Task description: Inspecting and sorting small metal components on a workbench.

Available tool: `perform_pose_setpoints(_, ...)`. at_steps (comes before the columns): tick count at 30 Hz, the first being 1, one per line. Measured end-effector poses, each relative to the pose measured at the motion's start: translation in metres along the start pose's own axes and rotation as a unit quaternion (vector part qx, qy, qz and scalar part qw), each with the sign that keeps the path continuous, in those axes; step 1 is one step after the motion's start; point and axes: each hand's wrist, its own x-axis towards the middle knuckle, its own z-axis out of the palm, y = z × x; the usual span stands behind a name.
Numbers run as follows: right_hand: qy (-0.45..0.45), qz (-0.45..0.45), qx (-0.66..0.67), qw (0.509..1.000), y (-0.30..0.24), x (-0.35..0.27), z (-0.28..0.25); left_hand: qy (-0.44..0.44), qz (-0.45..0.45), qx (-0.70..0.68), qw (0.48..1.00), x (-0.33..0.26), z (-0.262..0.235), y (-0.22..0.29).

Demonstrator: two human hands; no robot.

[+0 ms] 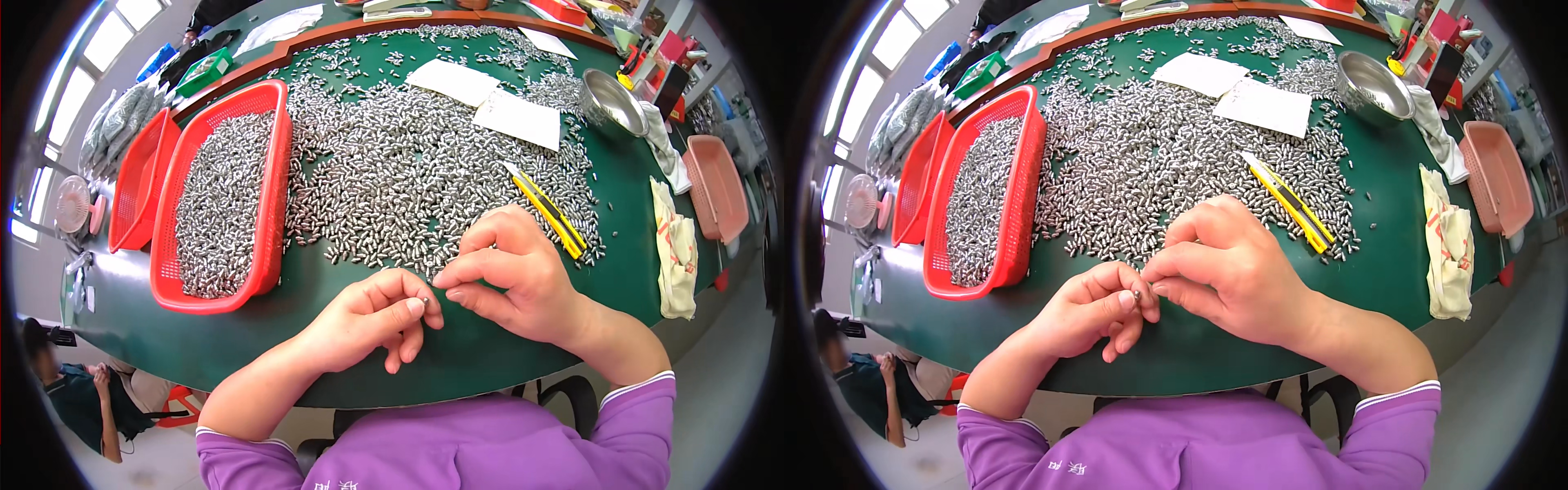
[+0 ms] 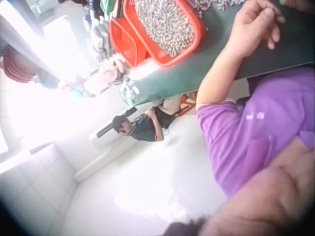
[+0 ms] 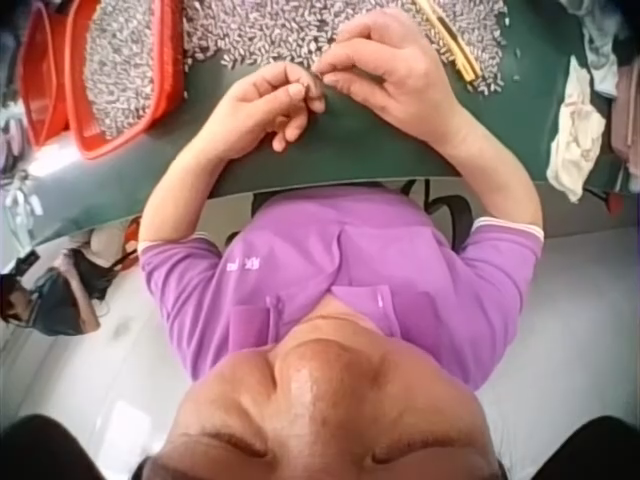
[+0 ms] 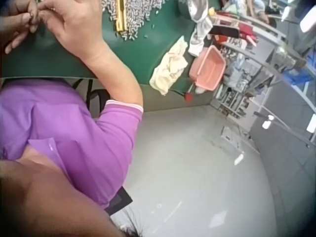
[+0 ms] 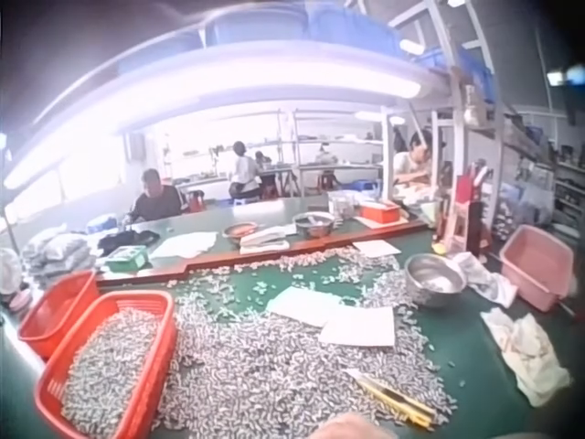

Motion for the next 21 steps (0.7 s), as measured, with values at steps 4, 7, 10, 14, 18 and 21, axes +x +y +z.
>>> perform_pose_setpoints(4,-0.011,-0.028,-0.018,0.999,0.0,0.0,0.002,0.007,0.01,0.012,1.0,0.001,-0.001,0.0)
perform_pose_setpoints(7,-0.018,-0.034,-0.01,0.999,0.001,-0.001,0.004,0.009,0.01,0.012,1.0,0.001,-0.001,-0.001)
perform_pose_setpoints(10,-0.013,-0.029,-0.036,0.999,0.0,0.0,0.0,0.005,0.013,0.013,1.0,0.001,-0.001,0.0)
perform_pose_setpoints(14,0.008,-0.022,-0.055,0.998,0.002,0.0,-0.002,0.007,0.009,0.008,1.0,0.002,-0.001,0.0)
perform_pose_setpoints(18,0.038,-0.011,-0.092,0.995,0.002,0.004,-0.007,0.013,0.002,0.012,1.0,0.002,-0.001,0.001)
perform_pose_setpoints(21,0.047,0.01,-0.138,0.989,0.002,0.003,-0.013,0.019,0.0,0.002,1.0,0.002,0.0,0.001)
